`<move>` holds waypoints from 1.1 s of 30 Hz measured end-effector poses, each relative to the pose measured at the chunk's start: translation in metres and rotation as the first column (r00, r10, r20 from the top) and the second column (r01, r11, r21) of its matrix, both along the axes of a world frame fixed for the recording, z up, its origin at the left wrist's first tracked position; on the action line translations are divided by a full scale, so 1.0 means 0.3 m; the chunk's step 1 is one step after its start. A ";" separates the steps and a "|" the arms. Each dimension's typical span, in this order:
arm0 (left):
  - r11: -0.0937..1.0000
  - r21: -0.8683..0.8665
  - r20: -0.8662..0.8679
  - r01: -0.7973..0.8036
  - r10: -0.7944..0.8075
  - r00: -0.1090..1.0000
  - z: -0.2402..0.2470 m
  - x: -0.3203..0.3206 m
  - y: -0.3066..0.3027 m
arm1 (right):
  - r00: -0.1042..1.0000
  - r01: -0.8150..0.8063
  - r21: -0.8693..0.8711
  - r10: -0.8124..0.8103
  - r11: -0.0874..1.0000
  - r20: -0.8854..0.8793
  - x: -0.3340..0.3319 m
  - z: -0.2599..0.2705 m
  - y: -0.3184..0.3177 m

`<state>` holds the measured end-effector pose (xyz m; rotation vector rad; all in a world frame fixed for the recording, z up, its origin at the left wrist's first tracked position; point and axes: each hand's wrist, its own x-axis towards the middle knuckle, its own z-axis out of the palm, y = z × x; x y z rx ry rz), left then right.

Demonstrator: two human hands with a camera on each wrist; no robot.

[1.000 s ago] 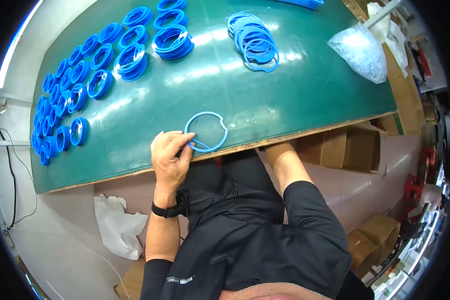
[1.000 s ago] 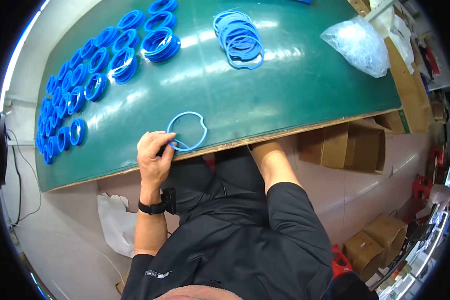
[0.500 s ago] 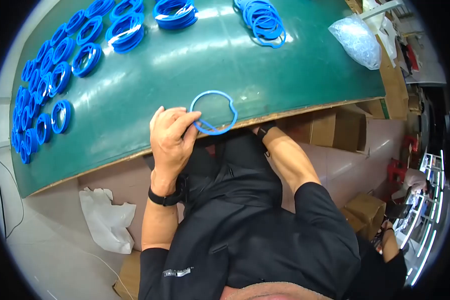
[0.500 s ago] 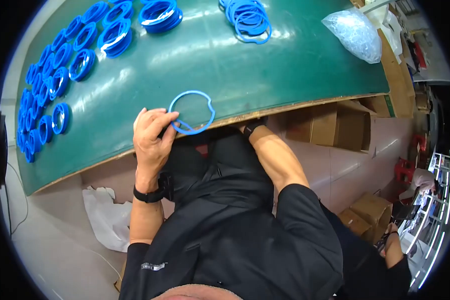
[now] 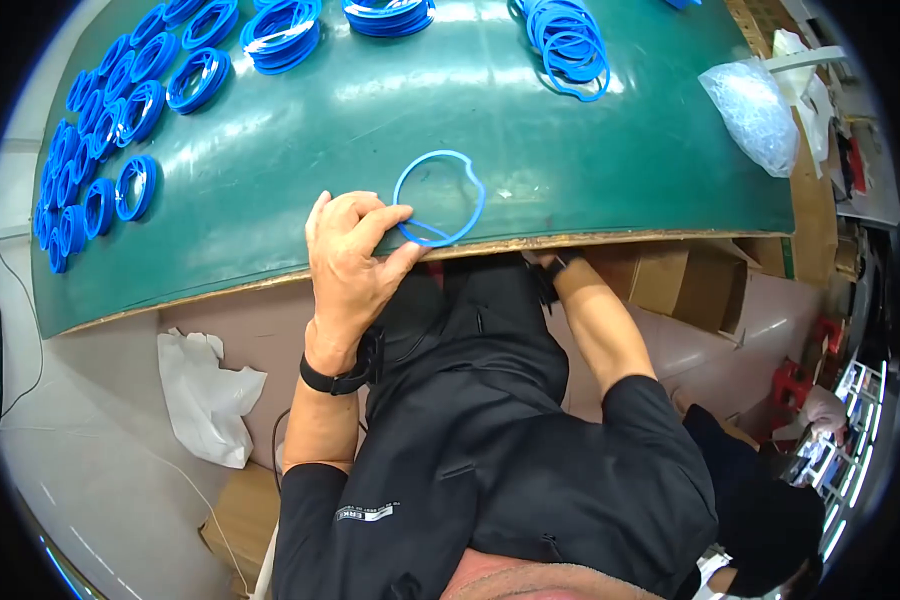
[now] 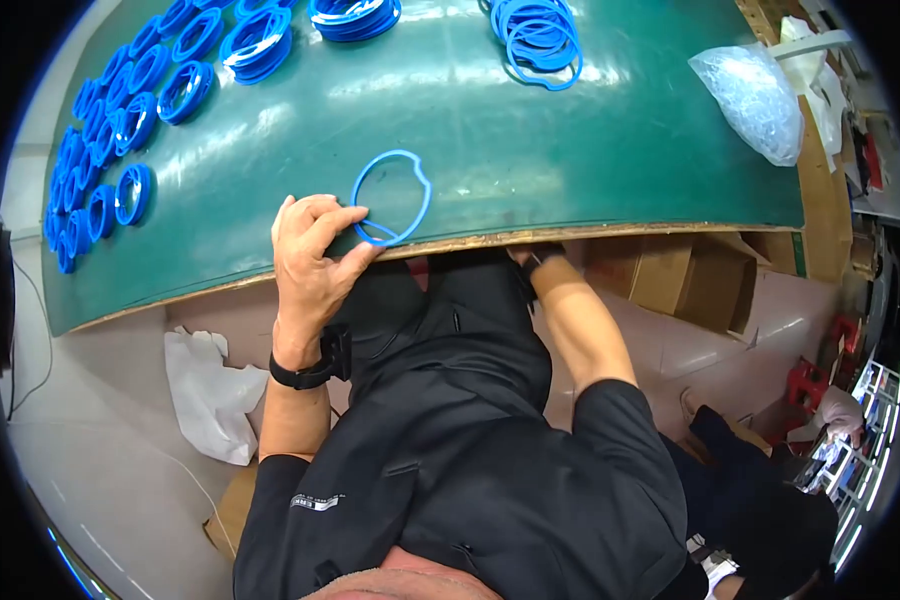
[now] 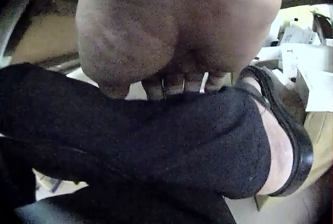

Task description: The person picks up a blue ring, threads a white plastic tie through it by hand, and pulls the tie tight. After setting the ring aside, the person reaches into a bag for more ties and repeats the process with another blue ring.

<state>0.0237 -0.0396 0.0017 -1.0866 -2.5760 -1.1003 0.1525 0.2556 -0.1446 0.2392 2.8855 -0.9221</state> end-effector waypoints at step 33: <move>0.976 -0.216 -0.058 0.017 -0.030 0.998 0.096 -0.249 0.097 | 0.804 -0.364 0.127 0.380 0.923 -0.458 -0.230 0.498 -0.189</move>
